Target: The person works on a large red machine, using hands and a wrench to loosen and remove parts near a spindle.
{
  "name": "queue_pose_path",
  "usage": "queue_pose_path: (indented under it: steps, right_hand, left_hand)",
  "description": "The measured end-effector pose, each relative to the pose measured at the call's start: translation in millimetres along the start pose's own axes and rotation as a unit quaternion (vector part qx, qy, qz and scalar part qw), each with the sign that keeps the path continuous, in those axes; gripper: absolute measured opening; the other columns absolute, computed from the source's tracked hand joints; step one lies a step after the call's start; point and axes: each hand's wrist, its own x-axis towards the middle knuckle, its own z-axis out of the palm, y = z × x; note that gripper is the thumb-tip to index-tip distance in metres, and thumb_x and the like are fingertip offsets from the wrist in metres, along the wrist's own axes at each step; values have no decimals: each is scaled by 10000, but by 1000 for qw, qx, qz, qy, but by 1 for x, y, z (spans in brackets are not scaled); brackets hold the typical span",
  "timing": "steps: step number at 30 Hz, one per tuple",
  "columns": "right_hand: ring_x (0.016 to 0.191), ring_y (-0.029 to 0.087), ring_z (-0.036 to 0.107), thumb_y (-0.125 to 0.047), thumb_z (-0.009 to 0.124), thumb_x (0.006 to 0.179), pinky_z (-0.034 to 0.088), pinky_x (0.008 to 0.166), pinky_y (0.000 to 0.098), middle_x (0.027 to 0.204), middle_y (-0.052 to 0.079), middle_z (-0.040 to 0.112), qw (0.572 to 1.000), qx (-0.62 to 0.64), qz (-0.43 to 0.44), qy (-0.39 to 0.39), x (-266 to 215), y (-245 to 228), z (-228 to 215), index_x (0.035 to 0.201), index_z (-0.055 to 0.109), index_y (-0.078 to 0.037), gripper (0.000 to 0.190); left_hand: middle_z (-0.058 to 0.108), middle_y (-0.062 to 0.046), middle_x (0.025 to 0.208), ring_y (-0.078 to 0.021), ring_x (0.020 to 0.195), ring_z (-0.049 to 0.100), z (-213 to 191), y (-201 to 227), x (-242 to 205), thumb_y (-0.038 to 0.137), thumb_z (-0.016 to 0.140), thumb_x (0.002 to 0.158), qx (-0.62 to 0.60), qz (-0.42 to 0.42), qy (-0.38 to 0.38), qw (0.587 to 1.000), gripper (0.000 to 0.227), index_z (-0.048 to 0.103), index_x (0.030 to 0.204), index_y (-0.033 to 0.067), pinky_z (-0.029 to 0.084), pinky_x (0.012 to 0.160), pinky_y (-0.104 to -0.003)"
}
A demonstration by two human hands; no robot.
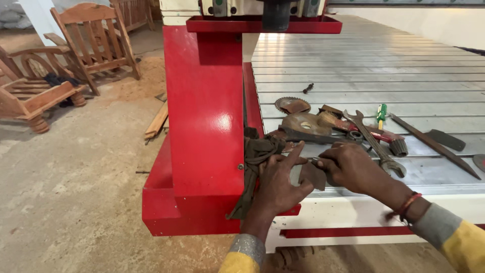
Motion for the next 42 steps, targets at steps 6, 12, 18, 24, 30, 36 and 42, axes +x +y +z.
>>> queue_pose_path:
  steps: [6, 12, 18, 24, 30, 36, 42]
  right_hand:
    - [767, 362, 700, -199, 682, 852, 539, 721, 500, 823, 165, 696, 999, 27, 10, -29, -28, -20, 5, 1039, 791, -61, 257]
    - [769, 348, 694, -201, 672, 891, 559, 745, 467, 827, 165, 686, 1000, -2, 1, -12, -13, -9, 6, 842, 771, -15, 216]
    - [751, 362, 699, -215, 696, 868, 560, 703, 463, 816, 165, 703, 1000, 12, -1, -1, -4, 3, 5, 908, 787, -21, 218]
    - [749, 369, 701, -164, 691, 826, 536, 656, 507, 846, 176, 695, 1000, 14, -16, -6, -31, -23, 8, 1096, 823, -72, 315]
    - [726, 340, 726, -231, 705, 872, 581, 691, 452, 843, 151, 723, 999, 24, 42, -1, -5, -5, 1, 962, 786, -42, 225]
    - [722, 323, 725, -238, 719, 855, 574, 710, 443, 814, 151, 760, 997, 44, 30, -49, -18, -16, -4, 1060, 828, -125, 258]
    - [718, 291, 751, -275, 758, 848, 587, 696, 414, 839, 125, 763, 995, 68, 67, -34, -15, -24, -12, 1141, 810, -176, 314]
  left_hand:
    - [690, 43, 1354, -285, 1253, 492, -3, 3, 2, 290, 715, 690, -39, -38, -42, 998, 977, 375, 1602, 204, 326, 1150, -432]
    - [713, 42, 1337, -272, 1254, 515, -5, 10, 0, 272, 721, 688, -4, -28, -20, 999, 976, 390, 1603, 210, 266, 1173, -473]
    - [695, 35, 1352, -266, 1295, 479, -6, 10, 1, 268, 730, 687, -12, -35, -28, 999, 977, 387, 1600, 220, 245, 1180, -476]
    - [700, 45, 1333, -260, 1261, 495, -8, 14, 0, 301, 738, 689, -5, -55, -46, 997, 957, 389, 1577, 223, 242, 1185, -467]
    - [714, 19, 1337, -272, 1242, 525, -5, 9, 0, 274, 723, 686, -4, -20, -17, 1000, 972, 407, 1602, 199, 294, 1166, -451]
    - [708, 0, 1327, -282, 1238, 528, -2, 2, 2, 333, 716, 742, -33, 0, -2, 999, 928, 408, 1606, 190, 379, 1124, -414]
    - [728, 5, 1314, -281, 1224, 532, -3, 4, -2, 309, 732, 708, -13, -17, -11, 1000, 952, 416, 1597, 185, 324, 1149, -440]
